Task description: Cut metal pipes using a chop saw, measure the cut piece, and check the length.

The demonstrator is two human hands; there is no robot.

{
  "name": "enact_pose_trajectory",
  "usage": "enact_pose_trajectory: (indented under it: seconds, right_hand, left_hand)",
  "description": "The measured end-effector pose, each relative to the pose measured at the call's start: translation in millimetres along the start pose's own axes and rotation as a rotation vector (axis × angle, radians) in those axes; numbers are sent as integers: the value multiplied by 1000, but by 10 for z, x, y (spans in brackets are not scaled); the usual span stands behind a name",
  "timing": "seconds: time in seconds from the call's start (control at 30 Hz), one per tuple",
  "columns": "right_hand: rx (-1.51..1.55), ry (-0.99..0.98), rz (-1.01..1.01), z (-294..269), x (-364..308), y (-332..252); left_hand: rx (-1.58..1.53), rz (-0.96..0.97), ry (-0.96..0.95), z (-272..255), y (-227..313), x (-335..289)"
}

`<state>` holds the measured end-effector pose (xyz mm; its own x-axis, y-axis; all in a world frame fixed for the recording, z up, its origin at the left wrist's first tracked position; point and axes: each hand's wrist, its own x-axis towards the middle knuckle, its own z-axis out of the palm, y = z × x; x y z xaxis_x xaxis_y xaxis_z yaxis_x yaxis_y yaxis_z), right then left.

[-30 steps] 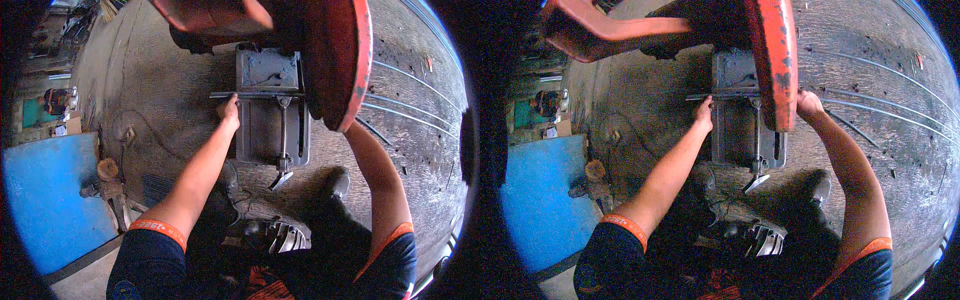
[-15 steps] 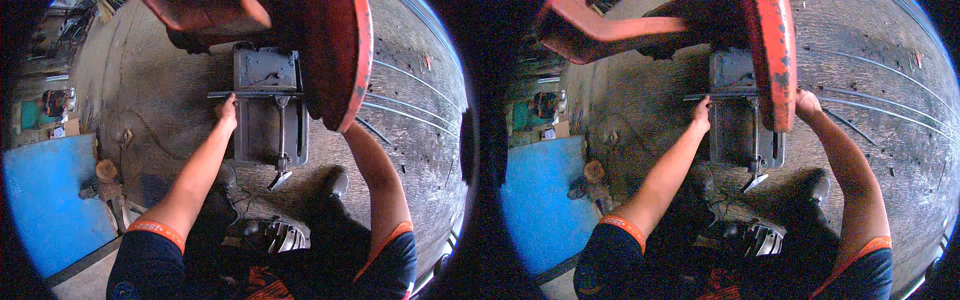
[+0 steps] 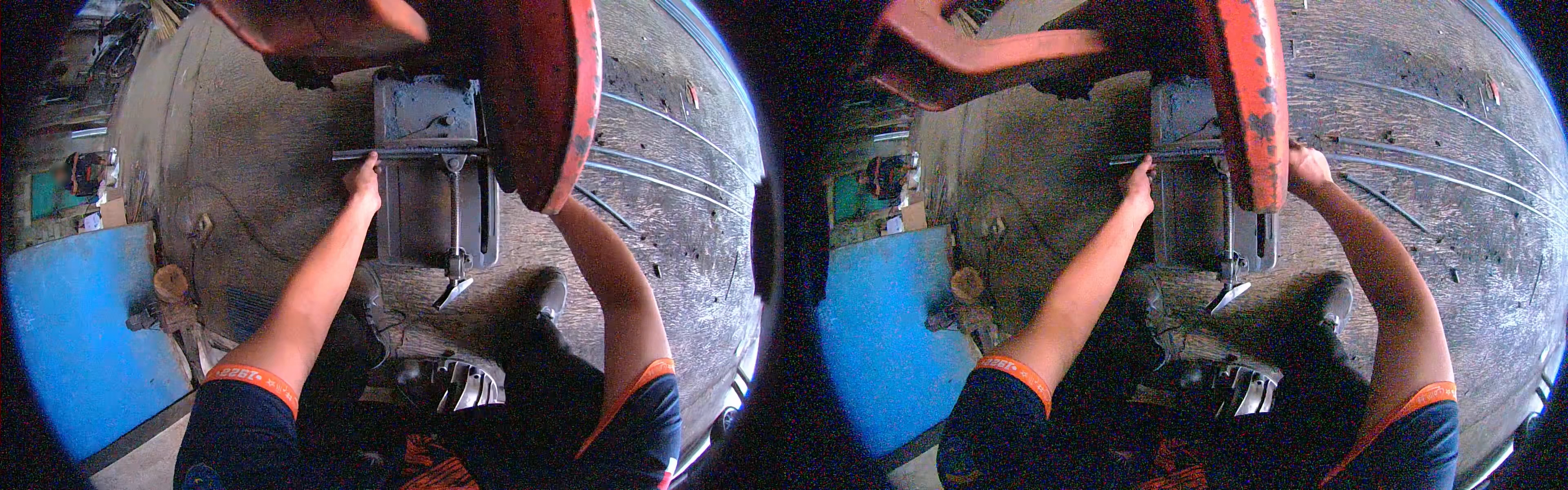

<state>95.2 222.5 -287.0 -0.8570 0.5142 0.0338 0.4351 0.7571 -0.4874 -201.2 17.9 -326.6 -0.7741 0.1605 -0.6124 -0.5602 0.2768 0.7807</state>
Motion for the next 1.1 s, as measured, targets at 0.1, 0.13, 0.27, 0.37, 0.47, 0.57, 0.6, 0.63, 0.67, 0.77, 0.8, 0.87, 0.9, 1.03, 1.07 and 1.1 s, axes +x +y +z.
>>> enact_pose_trajectory:
  seconds: [0.1, 0.13, 0.27, 0.37, 0.47, 0.57, 0.6, 0.63, 0.67, 0.77, 0.8, 0.87, 0.9, 1.03, 1.07, 1.1]
  right_hand:
    - [30, 44, 26, 48, 3, -31]
    - [35, 44, 25, 65, 11, -30]
    - [33, 17, 26, 97, 40, 2]
    - [33, -2, 26, 102, 63, 9]
    - [36, -16, 28, 99, 81, -3]
    - [37, -24, 31, 86, 91, -9]
    - [36, -28, 31, 77, 95, -5]
    - [33, -28, 30, 77, 88, -12]
    - [36, -30, 32, 66, 87, -7]
    - [34, -35, 33, 62, 69, -18]
    - [33, -31, 32, 63, 60, -24]
    - [32, -34, 32, 63, 58, -27]
    - [31, -37, 30, 61, 60, -27]
    - [21, -46, 37, 39, 54, -26]
    - [22, -47, 41, 27, 47, -15]
    - [19, -52, 43, 13, 46, -3]
  left_hand:
    - [17, 19, -7, 0, -21, 13]
    - [17, 18, -6, -1, -29, 23]
    - [-40, -8, -29, -17, -60, 88]
    - [-60, -26, -48, -26, -88, 134]
    - [-70, -7, -34, -29, -124, 156]
    - [-50, 4, -29, -36, -145, 178]
    - [-8, -2, -25, -40, -147, 186]
    - [-8, -2, -26, -41, -148, 195]
    - [-19, -12, -33, -45, -144, 202]
    - [-60, -44, -72, -51, -123, 208]
    - [-81, -84, -80, -50, -111, 202]
    - [-40, -61, -72, -54, -98, 179]
    - [10, -60, -40, -54, -93, 166]
    - [-23, -35, -83, -56, -87, 152]
    - [-24, -41, -85, -56, -99, 170]
    - [-23, -52, -77, -55, -111, 195]
